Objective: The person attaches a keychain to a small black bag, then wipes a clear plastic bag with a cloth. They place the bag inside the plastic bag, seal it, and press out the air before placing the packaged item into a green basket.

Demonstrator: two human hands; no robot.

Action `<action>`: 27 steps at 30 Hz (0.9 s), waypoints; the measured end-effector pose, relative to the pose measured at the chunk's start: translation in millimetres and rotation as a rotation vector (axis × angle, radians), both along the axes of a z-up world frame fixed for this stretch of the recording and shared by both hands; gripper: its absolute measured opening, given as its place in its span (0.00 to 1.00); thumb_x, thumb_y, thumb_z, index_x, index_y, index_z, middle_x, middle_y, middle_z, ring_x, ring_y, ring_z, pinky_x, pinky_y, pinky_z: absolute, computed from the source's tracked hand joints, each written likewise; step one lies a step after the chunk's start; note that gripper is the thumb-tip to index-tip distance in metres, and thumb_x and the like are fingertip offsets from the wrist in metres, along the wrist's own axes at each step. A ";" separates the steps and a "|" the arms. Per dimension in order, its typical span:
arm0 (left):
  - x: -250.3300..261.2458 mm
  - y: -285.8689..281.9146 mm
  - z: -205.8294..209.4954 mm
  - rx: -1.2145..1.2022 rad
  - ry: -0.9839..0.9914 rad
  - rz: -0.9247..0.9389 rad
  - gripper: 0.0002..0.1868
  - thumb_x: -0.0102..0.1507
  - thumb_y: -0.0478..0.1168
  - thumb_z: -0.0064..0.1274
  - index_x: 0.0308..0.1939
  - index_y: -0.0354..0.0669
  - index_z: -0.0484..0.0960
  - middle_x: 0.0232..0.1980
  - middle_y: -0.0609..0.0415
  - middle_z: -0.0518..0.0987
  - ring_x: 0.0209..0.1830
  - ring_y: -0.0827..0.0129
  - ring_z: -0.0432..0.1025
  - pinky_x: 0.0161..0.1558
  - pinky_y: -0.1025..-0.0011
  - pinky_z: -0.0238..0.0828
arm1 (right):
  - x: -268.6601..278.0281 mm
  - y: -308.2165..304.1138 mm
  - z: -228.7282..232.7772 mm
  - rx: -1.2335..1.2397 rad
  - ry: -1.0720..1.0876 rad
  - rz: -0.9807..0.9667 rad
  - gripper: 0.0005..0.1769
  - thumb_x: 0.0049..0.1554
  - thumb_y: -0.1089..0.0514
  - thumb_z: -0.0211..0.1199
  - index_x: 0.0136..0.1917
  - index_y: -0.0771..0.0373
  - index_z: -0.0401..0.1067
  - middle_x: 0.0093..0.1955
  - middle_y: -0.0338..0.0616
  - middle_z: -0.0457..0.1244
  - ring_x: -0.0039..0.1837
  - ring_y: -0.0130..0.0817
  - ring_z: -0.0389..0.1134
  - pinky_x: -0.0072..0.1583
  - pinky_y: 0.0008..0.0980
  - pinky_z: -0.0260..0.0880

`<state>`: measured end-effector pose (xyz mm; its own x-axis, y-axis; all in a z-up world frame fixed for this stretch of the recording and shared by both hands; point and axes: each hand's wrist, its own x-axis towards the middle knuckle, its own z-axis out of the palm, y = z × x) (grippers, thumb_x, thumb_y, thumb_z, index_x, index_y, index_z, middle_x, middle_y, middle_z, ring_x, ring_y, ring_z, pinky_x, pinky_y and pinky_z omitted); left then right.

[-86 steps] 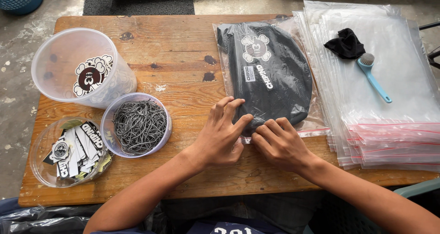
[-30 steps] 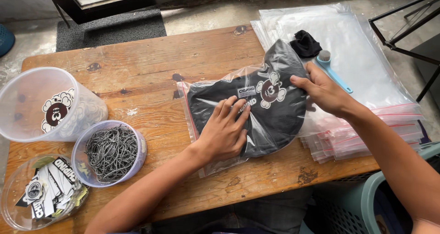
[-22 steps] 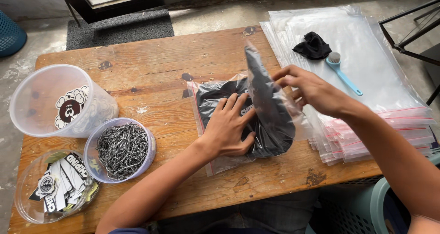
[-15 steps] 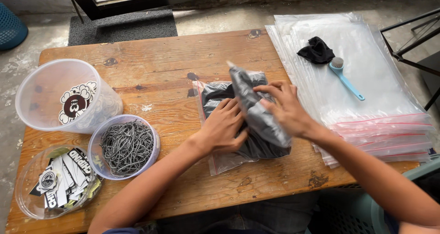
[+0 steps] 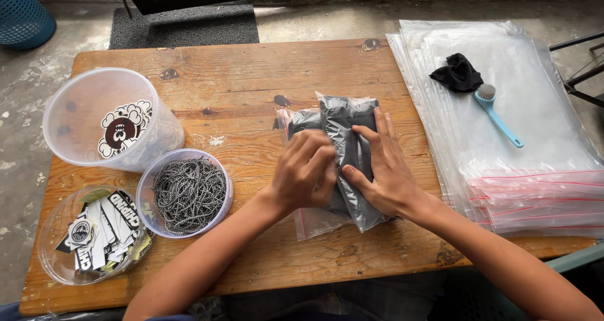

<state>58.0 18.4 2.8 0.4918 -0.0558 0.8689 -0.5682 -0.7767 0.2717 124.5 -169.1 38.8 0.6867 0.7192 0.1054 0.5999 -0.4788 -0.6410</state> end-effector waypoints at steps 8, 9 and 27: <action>17.8 0.0 3.6 0.075 0.423 -0.079 0.29 0.72 0.46 0.31 0.74 0.33 0.61 0.76 0.33 0.60 0.80 0.44 0.50 0.76 0.55 0.44 | -1.1 2.0 -21.0 -0.019 -0.176 -0.027 0.56 0.52 0.33 0.64 0.77 0.66 0.41 0.81 0.76 0.35 0.81 0.75 0.35 0.74 0.70 0.38; 18.4 3.4 -1.4 0.125 0.477 -0.073 0.31 0.71 0.46 0.30 0.75 0.32 0.58 0.79 0.33 0.56 0.81 0.46 0.49 0.77 0.56 0.43 | 0.0 2.0 -23.2 -0.039 -0.181 -0.035 0.62 0.50 0.31 0.64 0.80 0.69 0.38 0.82 0.74 0.34 0.81 0.73 0.35 0.75 0.68 0.38; 16.8 12.0 -17.9 0.392 0.540 0.053 0.35 0.66 0.49 0.37 0.72 0.28 0.63 0.72 0.33 0.65 0.77 0.49 0.57 0.74 0.58 0.48 | -0.7 6.7 -41.8 -0.334 -0.449 0.001 0.77 0.40 0.15 0.62 0.79 0.77 0.44 0.81 0.74 0.37 0.83 0.67 0.36 0.74 0.63 0.47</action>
<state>74.8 30.3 -15.1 0.8627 -0.2815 0.4201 -0.3903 -0.8989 0.1990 123.8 -162.4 -3.0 0.6259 0.7645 0.1539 0.7798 -0.6111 -0.1358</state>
